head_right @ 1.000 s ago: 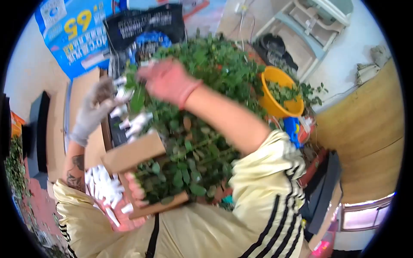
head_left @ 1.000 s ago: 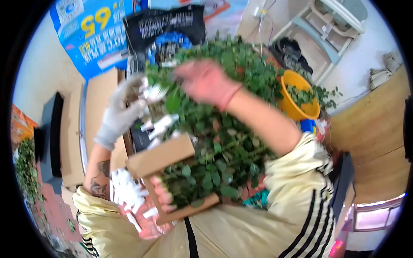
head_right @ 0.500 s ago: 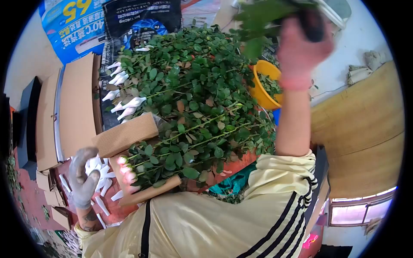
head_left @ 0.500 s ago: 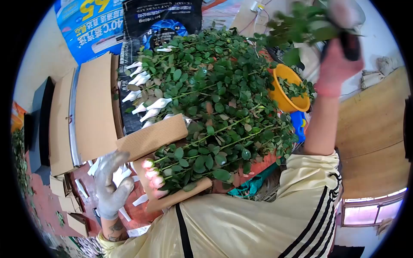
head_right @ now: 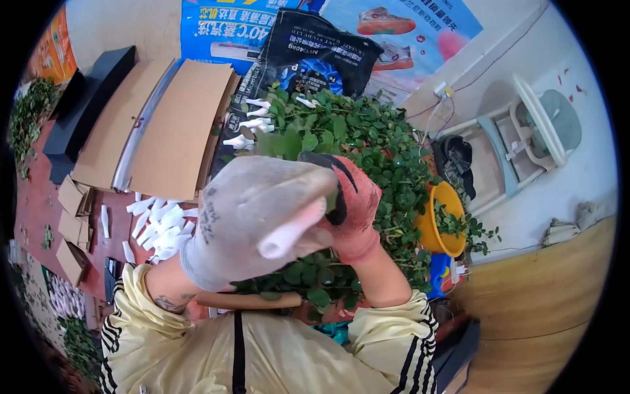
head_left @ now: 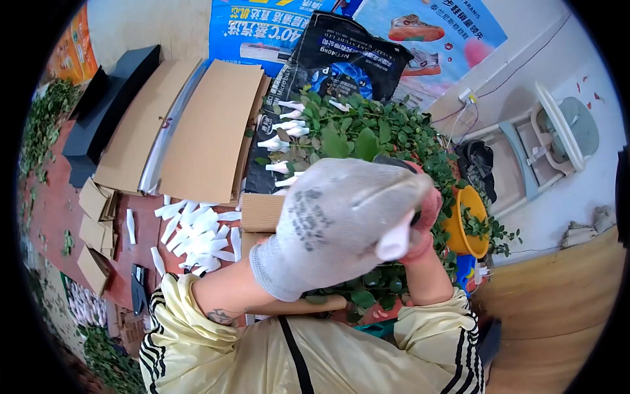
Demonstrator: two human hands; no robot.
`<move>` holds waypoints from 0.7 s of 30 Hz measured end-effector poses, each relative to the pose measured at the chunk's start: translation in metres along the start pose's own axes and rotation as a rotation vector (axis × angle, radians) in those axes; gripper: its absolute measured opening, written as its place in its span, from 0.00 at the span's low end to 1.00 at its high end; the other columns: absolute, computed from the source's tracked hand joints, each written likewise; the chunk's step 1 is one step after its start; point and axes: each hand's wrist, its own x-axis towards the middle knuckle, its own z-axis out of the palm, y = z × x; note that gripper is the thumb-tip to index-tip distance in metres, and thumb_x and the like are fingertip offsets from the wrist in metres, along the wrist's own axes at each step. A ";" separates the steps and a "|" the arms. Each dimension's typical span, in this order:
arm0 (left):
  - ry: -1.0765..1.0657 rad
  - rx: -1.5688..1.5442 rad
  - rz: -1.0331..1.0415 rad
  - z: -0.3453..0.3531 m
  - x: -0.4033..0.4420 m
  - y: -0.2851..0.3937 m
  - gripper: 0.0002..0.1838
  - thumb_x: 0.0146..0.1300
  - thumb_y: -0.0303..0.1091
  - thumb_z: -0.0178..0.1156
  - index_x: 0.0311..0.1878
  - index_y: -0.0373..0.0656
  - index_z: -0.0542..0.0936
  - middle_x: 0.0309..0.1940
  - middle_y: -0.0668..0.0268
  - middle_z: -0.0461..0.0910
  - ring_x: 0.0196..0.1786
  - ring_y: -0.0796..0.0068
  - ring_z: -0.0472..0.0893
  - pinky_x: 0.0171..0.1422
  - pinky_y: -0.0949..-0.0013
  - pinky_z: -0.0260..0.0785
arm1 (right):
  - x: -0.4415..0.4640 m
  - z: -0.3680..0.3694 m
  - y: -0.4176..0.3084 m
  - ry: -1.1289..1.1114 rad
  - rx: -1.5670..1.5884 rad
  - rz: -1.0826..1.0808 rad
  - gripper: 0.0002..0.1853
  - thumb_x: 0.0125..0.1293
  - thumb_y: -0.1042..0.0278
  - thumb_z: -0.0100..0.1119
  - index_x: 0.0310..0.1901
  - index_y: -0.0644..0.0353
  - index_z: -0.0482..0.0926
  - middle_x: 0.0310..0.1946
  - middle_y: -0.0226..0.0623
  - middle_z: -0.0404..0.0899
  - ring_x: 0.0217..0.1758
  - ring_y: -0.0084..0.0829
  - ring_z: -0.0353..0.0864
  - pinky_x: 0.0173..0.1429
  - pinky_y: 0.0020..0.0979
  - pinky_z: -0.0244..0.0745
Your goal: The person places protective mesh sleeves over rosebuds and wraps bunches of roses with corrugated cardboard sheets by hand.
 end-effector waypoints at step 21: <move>-0.047 -0.320 0.137 -0.020 -0.016 -0.021 0.20 0.45 0.37 0.71 0.41 0.40 0.80 0.38 0.59 0.81 0.35 0.61 0.82 0.37 0.66 0.74 | 0.045 -0.055 -0.012 -0.663 0.130 0.151 0.30 0.35 0.81 0.55 0.49 0.63 0.77 0.47 0.45 0.78 0.47 0.45 0.79 0.49 0.40 0.73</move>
